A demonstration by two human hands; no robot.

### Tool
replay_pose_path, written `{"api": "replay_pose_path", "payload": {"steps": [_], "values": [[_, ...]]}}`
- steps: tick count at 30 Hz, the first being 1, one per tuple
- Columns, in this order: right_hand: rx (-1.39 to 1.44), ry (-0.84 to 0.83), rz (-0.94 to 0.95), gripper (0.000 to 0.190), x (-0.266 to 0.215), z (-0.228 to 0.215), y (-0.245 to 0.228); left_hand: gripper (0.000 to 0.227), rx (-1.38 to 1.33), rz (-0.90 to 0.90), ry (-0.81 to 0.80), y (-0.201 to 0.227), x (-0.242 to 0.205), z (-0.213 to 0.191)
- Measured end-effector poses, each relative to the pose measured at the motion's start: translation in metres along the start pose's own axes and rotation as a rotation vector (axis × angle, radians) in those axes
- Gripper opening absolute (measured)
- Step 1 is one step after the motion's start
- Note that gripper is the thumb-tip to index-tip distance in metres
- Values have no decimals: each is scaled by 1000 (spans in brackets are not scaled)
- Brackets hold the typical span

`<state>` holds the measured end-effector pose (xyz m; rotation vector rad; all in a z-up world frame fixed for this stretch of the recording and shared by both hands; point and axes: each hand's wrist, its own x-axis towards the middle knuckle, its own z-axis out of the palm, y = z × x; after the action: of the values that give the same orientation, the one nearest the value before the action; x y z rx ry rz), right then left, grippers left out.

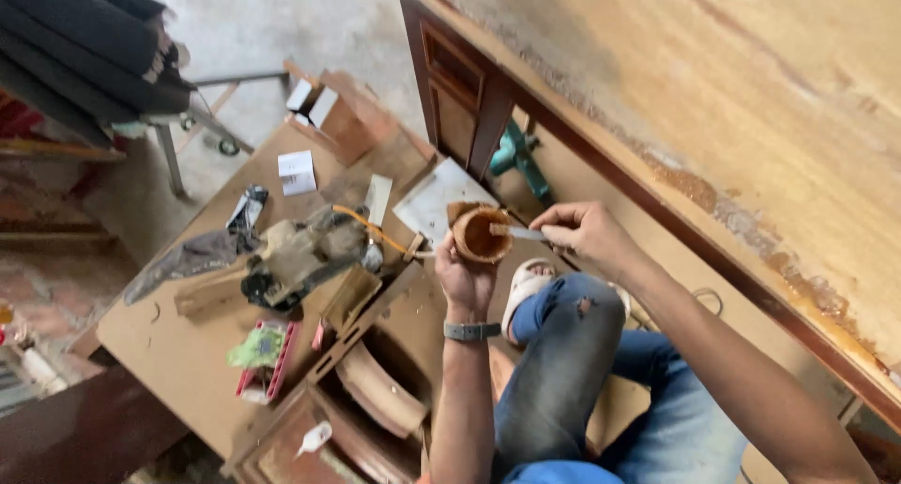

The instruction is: The person applies a brown paste to a large wooden board using a small spatula. They scoop the paste from a container and spread it into gaps and imperfections along the edges and surface of the board.

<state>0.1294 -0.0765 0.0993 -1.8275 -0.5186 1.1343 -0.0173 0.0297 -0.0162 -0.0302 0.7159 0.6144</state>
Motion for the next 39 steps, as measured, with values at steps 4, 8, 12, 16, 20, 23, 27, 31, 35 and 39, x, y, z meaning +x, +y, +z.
{"api": "replay_pose_path", "payload": {"steps": [4,8,12,16,20,23,27,31,35,39], "values": [[-45,-7,-70,14,-21,10,-39,43,-130,77,-138,13,-3,1],[-634,233,-626,2,-22,12,-37,45,-70,167,-290,20,19,-4],[-1179,371,-843,11,-22,28,-17,46,73,151,-315,31,37,-21],[-1173,410,-961,12,-17,39,-11,45,84,157,-292,33,59,-51],[-871,295,-831,12,-18,44,-7,43,103,154,-278,32,61,-48],[-491,214,-692,14,-28,28,-29,46,206,216,-322,25,56,-46],[-225,245,-537,14,-37,19,-25,43,268,229,-350,14,36,-18],[232,242,-220,7,-33,13,17,39,282,216,-294,1,0,20],[490,272,-111,4,-41,0,27,33,189,154,-145,-9,-51,78],[427,288,-168,12,-54,-12,4,36,197,107,-43,-24,-41,60]]}}
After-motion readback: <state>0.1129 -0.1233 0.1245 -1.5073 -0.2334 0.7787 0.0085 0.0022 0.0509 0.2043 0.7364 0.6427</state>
